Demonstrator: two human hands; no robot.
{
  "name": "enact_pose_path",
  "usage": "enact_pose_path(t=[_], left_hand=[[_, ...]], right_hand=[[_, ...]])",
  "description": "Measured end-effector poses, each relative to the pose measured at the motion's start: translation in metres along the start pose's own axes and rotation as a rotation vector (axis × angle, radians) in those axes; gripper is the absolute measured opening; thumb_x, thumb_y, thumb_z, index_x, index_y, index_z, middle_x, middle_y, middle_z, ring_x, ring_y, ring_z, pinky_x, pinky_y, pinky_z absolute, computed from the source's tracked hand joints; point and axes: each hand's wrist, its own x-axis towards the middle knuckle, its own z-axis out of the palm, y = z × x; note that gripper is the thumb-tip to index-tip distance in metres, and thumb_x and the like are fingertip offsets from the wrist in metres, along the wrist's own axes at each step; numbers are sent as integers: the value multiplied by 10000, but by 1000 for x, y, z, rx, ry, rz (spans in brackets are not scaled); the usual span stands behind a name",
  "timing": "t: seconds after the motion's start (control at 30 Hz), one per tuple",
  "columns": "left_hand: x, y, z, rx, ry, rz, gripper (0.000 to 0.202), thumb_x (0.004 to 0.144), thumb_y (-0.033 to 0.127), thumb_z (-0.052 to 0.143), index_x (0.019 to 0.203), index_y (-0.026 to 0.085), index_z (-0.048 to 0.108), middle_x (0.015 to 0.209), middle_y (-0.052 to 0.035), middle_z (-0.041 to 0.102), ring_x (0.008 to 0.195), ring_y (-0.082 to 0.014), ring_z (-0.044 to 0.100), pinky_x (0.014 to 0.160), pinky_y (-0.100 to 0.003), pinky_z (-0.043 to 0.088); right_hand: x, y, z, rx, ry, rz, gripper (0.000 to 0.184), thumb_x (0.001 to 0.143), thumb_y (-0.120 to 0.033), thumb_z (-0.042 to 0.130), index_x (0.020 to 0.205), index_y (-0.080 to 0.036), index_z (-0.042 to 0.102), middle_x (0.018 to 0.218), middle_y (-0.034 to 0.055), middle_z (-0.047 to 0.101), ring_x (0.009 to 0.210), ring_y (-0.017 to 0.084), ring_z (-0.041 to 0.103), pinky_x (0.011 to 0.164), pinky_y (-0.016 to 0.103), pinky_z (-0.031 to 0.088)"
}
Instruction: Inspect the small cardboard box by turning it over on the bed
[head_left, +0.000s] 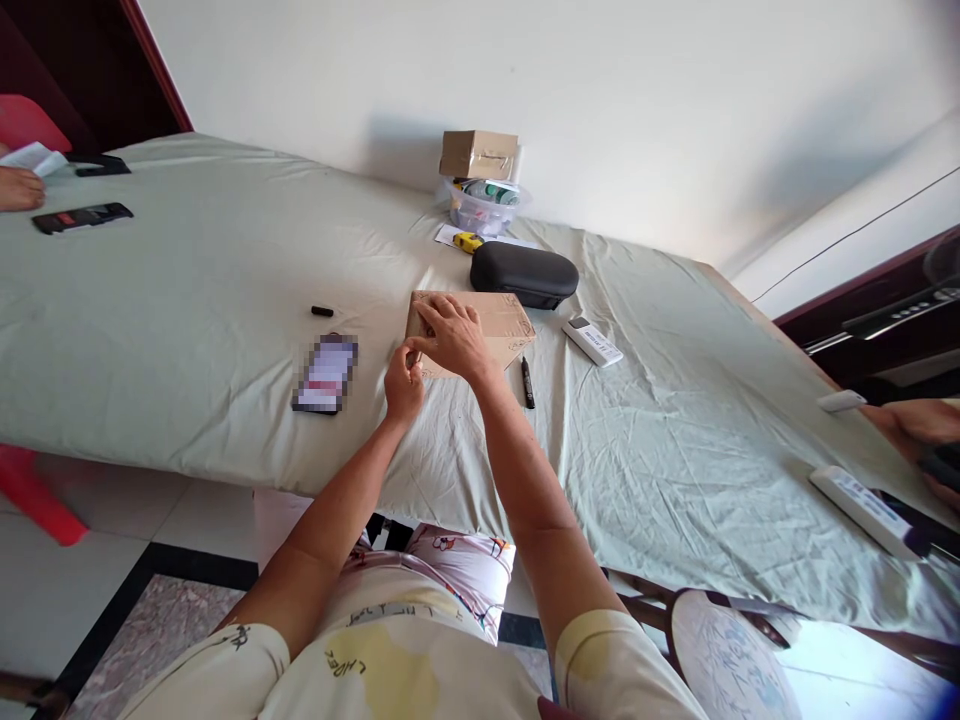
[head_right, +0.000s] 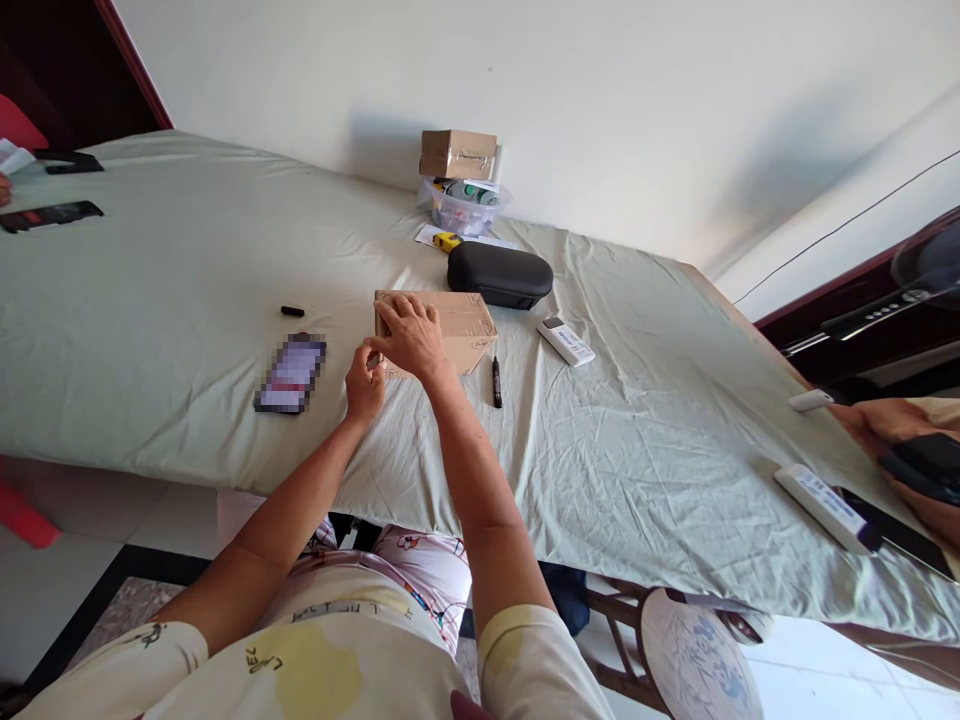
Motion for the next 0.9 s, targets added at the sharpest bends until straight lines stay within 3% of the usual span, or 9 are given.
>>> enact_pose_path(t=[0.17,0.27,0.4,0.53,0.63,0.77,0.9], left_hand=[[2,3,-4,52,-7,-20,268,907,103,525,1099,252,637,1080,-51,757,1060,-253,727,999,-418,588],[4,3,-6,72,-10,-49,200,922,105,521,1024,242,626,994,-45,749,982,-242,726,934,-378,581],[6,5,-8,74,-16,-69,201,912,82,536,1000,242,620,965,-26,744,943,-208,714,897,-313,551],[6,7,-10,81,-15,-58,170,911,87,563,979,232,621,970,-31,749,945,-207,711,887,-296,529],[6,4,-10,76,-5,-52,149,910,103,573,972,228,626,959,-36,750,928,-213,709,879,-298,527],[8,-3,-10,35,27,-51,93,930,172,587,987,229,634,955,-37,743,932,-216,704,887,-299,537],[8,-8,-9,-24,60,-60,70,962,223,574,1019,227,613,1001,-57,736,963,-210,705,918,-307,549]], right_hand=[[-24,18,-3,-35,11,-29,513,1078,-368,499,1582,-277,530,1651,125,515,1540,330,418,1229,527,318],[-42,38,0,-13,78,9,439,1077,-315,494,1499,-315,613,1587,100,590,1485,313,501,1241,556,308],[-75,77,16,108,396,113,279,1045,-334,559,1241,-284,751,1492,99,651,1442,318,540,1218,555,378],[-106,104,40,359,696,278,340,989,-372,617,1293,-240,693,1390,135,673,1285,296,636,1075,518,550],[-116,106,58,537,807,358,350,956,-390,647,1272,-246,686,1393,124,662,1227,266,656,911,427,625],[-113,100,80,688,953,455,325,929,-442,677,1184,-244,710,1158,74,701,1025,201,683,876,377,619],[-109,98,93,815,1039,415,298,914,-454,704,1126,-245,724,1021,34,672,899,161,645,835,331,578]])
